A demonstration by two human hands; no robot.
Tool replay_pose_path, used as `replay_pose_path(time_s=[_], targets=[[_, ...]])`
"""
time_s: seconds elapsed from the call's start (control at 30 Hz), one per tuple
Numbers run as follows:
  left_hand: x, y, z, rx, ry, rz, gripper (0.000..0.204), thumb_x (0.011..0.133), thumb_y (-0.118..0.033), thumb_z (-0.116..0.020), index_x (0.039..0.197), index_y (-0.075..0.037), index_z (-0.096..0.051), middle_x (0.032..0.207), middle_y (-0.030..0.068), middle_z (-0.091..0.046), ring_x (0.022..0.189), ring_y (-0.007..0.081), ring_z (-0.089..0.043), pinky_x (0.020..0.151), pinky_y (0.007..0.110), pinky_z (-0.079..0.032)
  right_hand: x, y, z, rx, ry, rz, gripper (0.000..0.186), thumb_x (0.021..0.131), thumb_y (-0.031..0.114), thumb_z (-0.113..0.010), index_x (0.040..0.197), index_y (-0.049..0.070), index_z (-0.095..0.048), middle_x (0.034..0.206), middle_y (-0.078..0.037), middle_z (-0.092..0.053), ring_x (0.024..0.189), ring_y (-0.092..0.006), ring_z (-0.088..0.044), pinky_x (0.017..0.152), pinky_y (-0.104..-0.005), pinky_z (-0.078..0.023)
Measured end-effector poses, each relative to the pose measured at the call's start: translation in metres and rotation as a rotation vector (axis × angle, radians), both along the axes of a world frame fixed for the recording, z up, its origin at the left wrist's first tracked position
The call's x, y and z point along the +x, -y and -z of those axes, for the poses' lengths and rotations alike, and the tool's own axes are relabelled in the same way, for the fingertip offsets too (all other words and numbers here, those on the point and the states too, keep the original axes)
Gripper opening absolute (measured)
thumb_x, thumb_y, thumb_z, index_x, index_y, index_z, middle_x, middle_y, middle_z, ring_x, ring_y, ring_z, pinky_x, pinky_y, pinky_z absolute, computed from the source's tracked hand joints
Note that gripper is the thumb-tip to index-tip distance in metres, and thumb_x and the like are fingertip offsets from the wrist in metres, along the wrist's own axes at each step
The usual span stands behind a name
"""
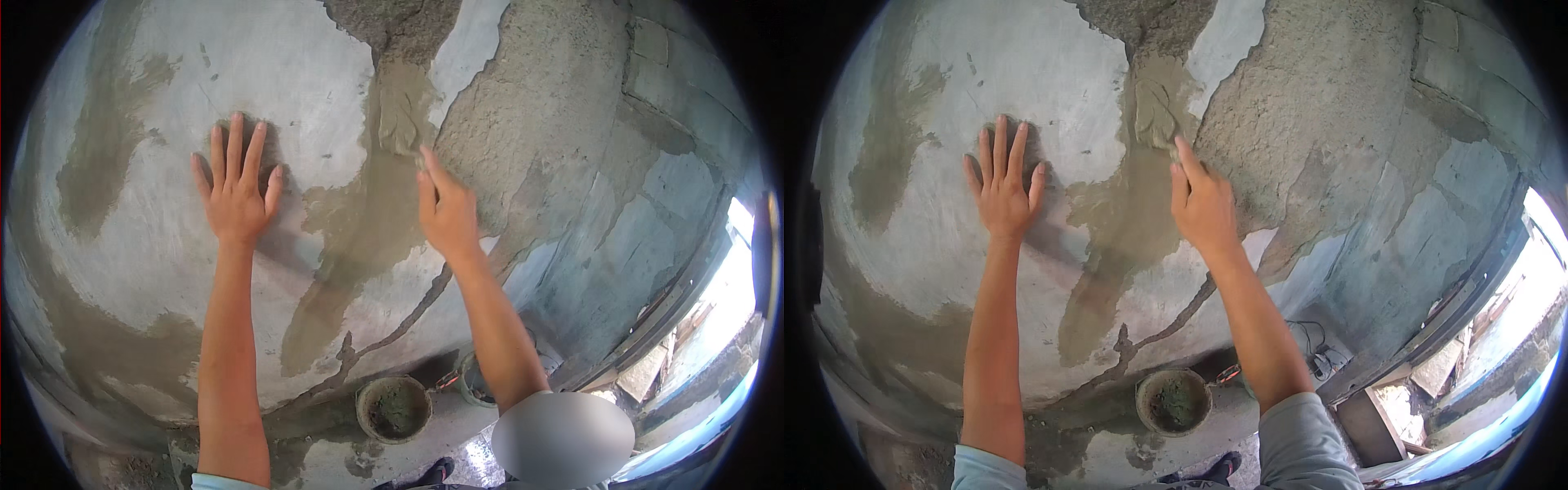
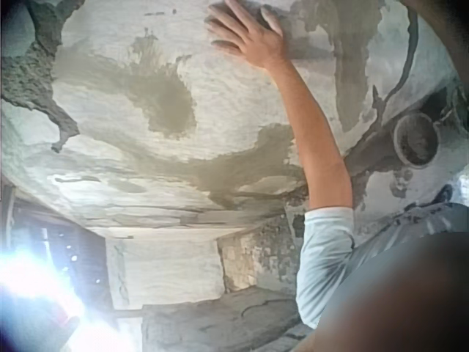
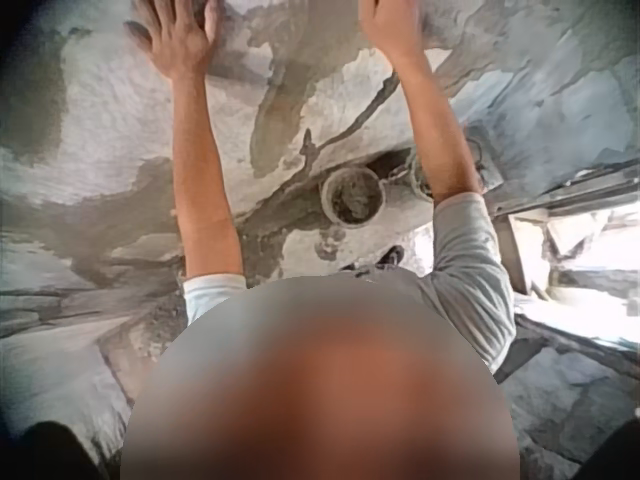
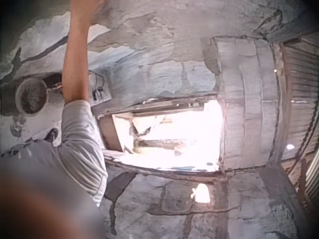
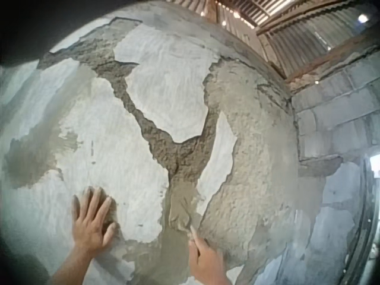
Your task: The person patches a damaged interior wall with cement mix from a bucket, applying it with a trowel.
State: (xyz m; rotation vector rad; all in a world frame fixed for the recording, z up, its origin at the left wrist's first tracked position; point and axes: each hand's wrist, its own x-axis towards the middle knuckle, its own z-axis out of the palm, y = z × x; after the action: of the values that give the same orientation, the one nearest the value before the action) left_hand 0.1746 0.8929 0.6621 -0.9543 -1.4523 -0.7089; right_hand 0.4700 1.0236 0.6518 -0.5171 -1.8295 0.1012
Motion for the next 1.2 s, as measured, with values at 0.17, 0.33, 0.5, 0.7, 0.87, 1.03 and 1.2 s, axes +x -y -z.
replay_pose_path(time_s=[0.17, 0.33, 0.5, 0.7, 0.87, 1.03, 1.2], targets=[[0.008, -0.005, -0.003, 0.010, 0.004, 0.038, 0.067, 0.101, -0.045, -0.060, 0.166, -0.034, -0.045, 0.177, -0.0028, -0.034, 0.164, 0.0294, -0.029, 0.132, 0.060, -0.012, 0.005, -0.010, 0.066, 0.103, -0.096, 0.006, 0.040, 0.104, 0.013, -0.064, 0.144, 0.006, -0.065, 0.099, -0.029, -0.073, 0.092, -0.0493, -0.071, 0.080, -0.0527, -0.055], [0.006, 0.000, -0.001, 0.001, 0.014, 0.024, 0.068, 0.100, -0.044, -0.061, 0.165, -0.034, -0.046, 0.176, -0.0024, -0.035, 0.163, 0.0294, -0.030, 0.132, 0.060, -0.012, 0.019, 0.008, 0.054, -0.030, -0.092, -0.040, 0.041, 0.104, 0.012, -0.064, 0.144, 0.006, -0.066, 0.100, -0.028, -0.074, 0.090, -0.0468, -0.072, 0.080, -0.0490, -0.056], [0.006, 0.000, 0.000, 0.009, 0.005, 0.029, 0.068, 0.099, -0.044, -0.060, 0.165, -0.033, -0.047, 0.176, -0.0019, -0.036, 0.163, 0.0295, -0.030, 0.132, 0.060, -0.012, 0.005, 0.009, 0.001, 0.010, -0.149, -0.032, 0.041, 0.104, 0.012, -0.065, 0.144, 0.005, -0.065, 0.100, -0.027, -0.074, 0.086, -0.0450, -0.072, 0.075, -0.0465, -0.056], [0.006, -0.004, -0.003, 0.020, -0.013, 0.041, 0.067, 0.101, -0.045, -0.059, 0.165, -0.033, -0.046, 0.176, -0.0018, -0.035, 0.163, 0.0290, -0.029, 0.132, 0.060, -0.012, -0.012, 0.004, 0.041, 0.076, -0.123, -0.122, 0.041, 0.104, 0.016, -0.065, 0.144, 0.009, -0.066, 0.103, -0.027, -0.075, 0.091, -0.0466, -0.073, 0.077, -0.0482, -0.056], [0.006, -0.005, -0.003, 0.009, 0.006, 0.025, 0.067, 0.102, -0.046, -0.059, 0.166, -0.033, -0.045, 0.177, -0.0023, -0.034, 0.164, 0.0283, -0.029, 0.132, 0.060, -0.013, 0.016, 0.010, 0.048, 0.078, 0.059, -0.121, 0.042, 0.103, 0.017, -0.066, 0.145, 0.010, -0.066, 0.106, -0.025, -0.076, 0.094, -0.0462, -0.073, 0.082, -0.0481, -0.057], [0.004, -0.001, -0.001, 0.032, -0.005, -0.006, 0.067, 0.097, -0.047, -0.061, 0.162, -0.038, -0.050, 0.174, -0.0052, -0.039, 0.160, 0.0257, -0.036, 0.131, 0.059, -0.018, 0.023, -0.004, -0.011, 0.056, -0.157, -0.036, 0.042, 0.103, 0.019, -0.067, 0.145, 0.013, -0.067, 0.109, -0.024, -0.076, 0.096, -0.0459, -0.073, 0.082, -0.0487, -0.058], [0.005, -0.003, 0.000, 0.042, -0.009, 0.011, 0.067, 0.097, -0.047, -0.061, 0.162, -0.038, -0.050, 0.175, -0.0053, -0.038, 0.160, 0.0252, -0.036, 0.131, 0.058, -0.018, 0.012, -0.013, -0.010, 0.152, 0.033, 0.110, 0.041, 0.103, 0.020, -0.066, 0.143, 0.014, -0.068, 0.109, -0.024, -0.075, 0.094, -0.0457, -0.073, 0.079, -0.0505, -0.058]])
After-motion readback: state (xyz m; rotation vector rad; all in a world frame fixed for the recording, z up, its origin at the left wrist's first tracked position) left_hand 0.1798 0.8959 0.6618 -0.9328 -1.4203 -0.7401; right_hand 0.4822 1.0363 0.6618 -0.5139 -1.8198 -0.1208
